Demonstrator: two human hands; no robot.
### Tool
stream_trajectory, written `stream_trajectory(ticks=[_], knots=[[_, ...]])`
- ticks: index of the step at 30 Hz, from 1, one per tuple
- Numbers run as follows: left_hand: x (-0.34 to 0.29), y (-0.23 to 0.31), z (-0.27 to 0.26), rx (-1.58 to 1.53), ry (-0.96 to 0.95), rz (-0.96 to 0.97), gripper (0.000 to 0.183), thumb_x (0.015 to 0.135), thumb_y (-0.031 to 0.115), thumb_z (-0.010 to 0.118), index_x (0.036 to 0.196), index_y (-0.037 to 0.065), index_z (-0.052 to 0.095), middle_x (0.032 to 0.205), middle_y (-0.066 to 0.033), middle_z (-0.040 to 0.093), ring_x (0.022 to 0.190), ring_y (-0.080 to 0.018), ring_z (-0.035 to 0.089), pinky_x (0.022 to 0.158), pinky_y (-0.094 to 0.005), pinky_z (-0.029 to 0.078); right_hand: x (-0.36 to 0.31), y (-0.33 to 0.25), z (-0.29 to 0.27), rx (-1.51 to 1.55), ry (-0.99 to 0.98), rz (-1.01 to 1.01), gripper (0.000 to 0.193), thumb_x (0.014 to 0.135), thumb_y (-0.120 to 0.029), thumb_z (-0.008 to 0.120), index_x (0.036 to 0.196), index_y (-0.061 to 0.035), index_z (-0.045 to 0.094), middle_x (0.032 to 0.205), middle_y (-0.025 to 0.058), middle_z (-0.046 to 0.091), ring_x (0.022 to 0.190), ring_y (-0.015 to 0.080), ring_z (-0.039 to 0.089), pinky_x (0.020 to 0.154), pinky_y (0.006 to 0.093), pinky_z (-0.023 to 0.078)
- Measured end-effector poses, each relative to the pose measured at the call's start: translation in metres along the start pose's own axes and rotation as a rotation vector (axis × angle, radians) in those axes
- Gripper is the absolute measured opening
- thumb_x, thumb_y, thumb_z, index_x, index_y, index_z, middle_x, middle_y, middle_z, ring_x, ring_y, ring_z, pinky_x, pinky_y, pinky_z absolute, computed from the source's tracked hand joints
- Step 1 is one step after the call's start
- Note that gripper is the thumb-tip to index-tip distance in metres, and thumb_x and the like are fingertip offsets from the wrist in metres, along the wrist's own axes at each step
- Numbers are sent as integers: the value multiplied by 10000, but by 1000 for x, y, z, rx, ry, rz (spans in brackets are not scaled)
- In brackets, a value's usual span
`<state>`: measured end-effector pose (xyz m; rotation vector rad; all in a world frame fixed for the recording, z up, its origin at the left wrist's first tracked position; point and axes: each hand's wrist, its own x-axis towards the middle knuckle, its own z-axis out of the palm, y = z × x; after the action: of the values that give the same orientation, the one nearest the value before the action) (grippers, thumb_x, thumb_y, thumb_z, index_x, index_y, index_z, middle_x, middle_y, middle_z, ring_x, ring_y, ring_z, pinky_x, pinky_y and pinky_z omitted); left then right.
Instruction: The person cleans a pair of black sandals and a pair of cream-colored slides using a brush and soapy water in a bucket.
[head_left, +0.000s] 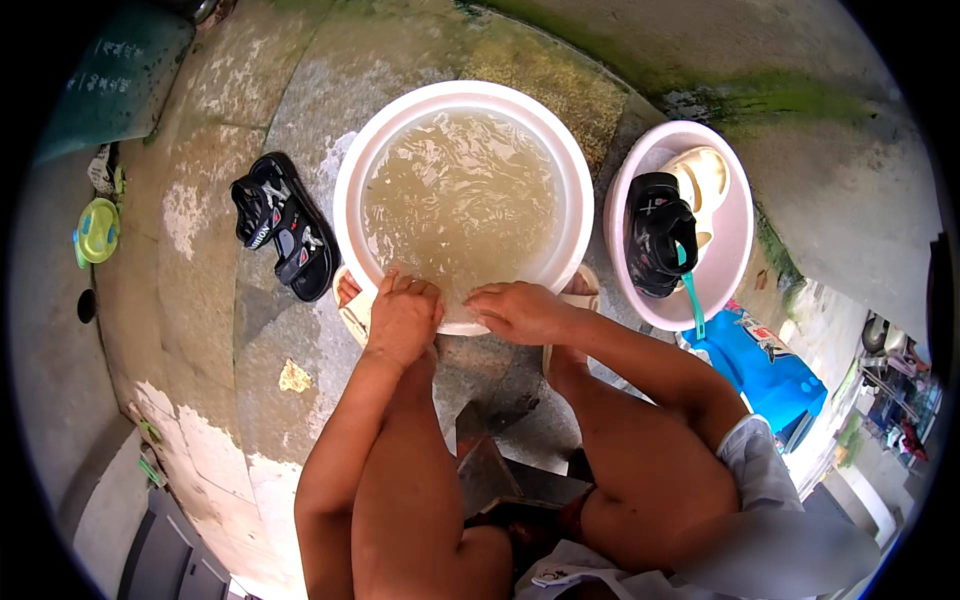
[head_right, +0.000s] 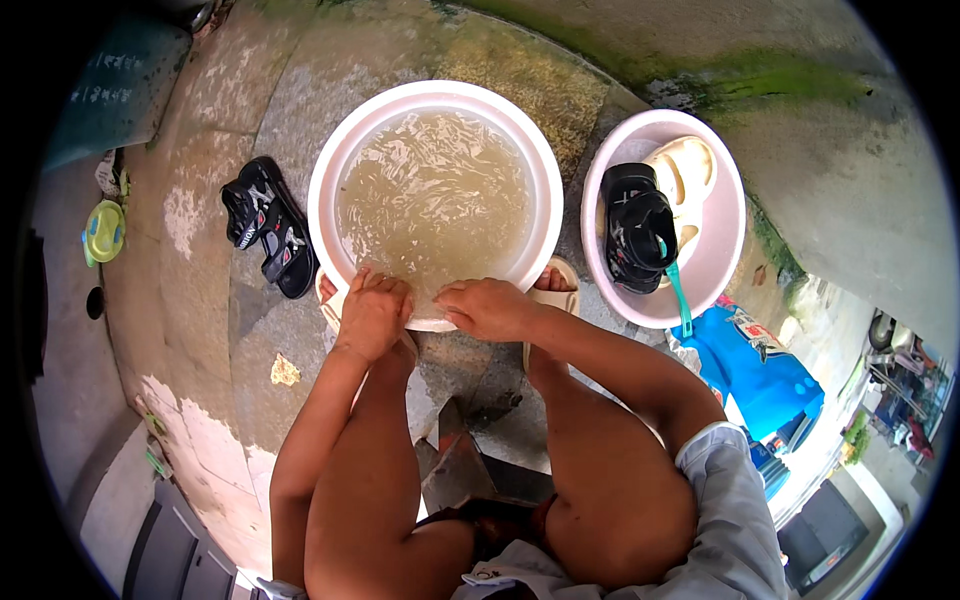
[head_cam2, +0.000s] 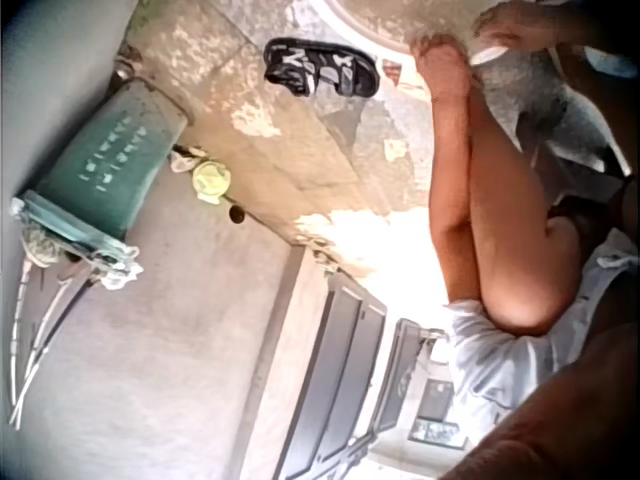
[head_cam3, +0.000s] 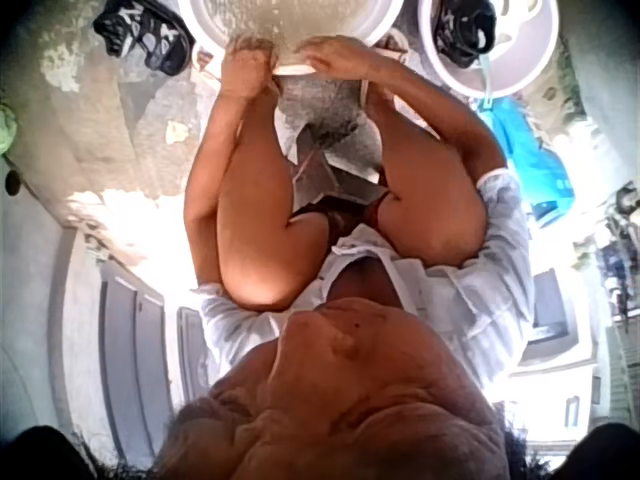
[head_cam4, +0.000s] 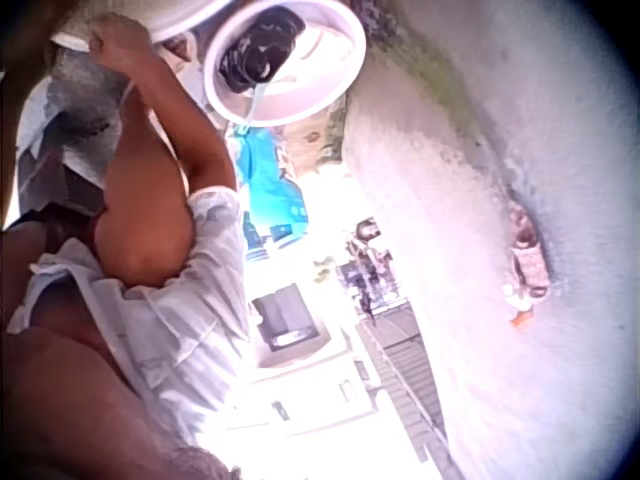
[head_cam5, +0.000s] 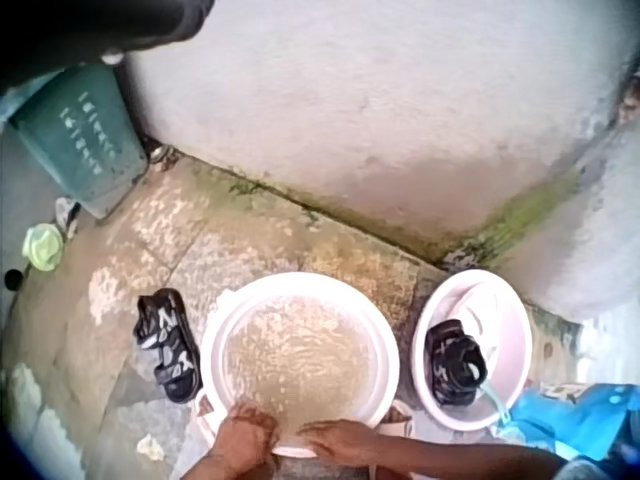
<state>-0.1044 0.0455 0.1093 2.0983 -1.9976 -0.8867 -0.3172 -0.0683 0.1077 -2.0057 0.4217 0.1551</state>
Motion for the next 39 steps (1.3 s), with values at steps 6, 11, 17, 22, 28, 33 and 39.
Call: stream_trajectory(ticks=[6,11,17,22,28,33,39], knots=[[-52,-42,-15,-299,711,-406,514,948,63,553,1446,23,433,1538,-201,364,1386,-378,410,1158,-460,325,-22,5,-83,-680,598,262,631,774,27,620,1389,24,477,1379,225,490,1277,409,480,1102,467,371],[-107,-48,80,-628,508,-578,798,962,136,624,1582,30,133,1589,-234,248,1484,-356,247,1209,-403,221,-13,54,-92,-413,758,469,658,826,-105,719,1389,74,430,1265,305,562,1176,428,572,1002,450,464],[-96,-21,83,-1040,477,-641,1075,846,182,779,1575,0,9,1599,-233,169,1485,-352,210,1213,-400,208,-12,72,-93,250,776,637,333,840,-112,706,1147,-12,625,993,142,729,876,226,708,781,356,550],[-90,-25,88,-955,641,-696,992,836,218,810,1568,14,172,1511,-220,307,1399,-362,337,1177,-412,294,-17,13,-79,595,832,420,382,869,50,604,1244,-23,603,1063,53,697,914,123,649,825,282,525],[-91,-36,86,-1366,706,-823,755,874,157,775,1507,58,375,1401,-195,410,1247,-325,485,1068,-411,425,-27,-40,-90,572,785,321,475,823,105,536,1286,5,576,1154,71,677,999,133,644,883,279,504],[-72,-40,76,-507,682,-694,410,935,174,614,1273,2,459,1209,-277,485,1067,-479,527,887,-485,493,-35,-57,-90,519,807,344,494,798,123,523,1279,22,567,1152,88,670,1014,155,642,908,291,496],[-70,-63,68,-445,593,-790,267,909,126,574,1128,19,465,1140,-276,529,961,-502,569,789,-552,494,-44,-101,-95,231,753,219,373,812,104,547,1171,16,598,996,36,630,893,115,589,814,248,461]])
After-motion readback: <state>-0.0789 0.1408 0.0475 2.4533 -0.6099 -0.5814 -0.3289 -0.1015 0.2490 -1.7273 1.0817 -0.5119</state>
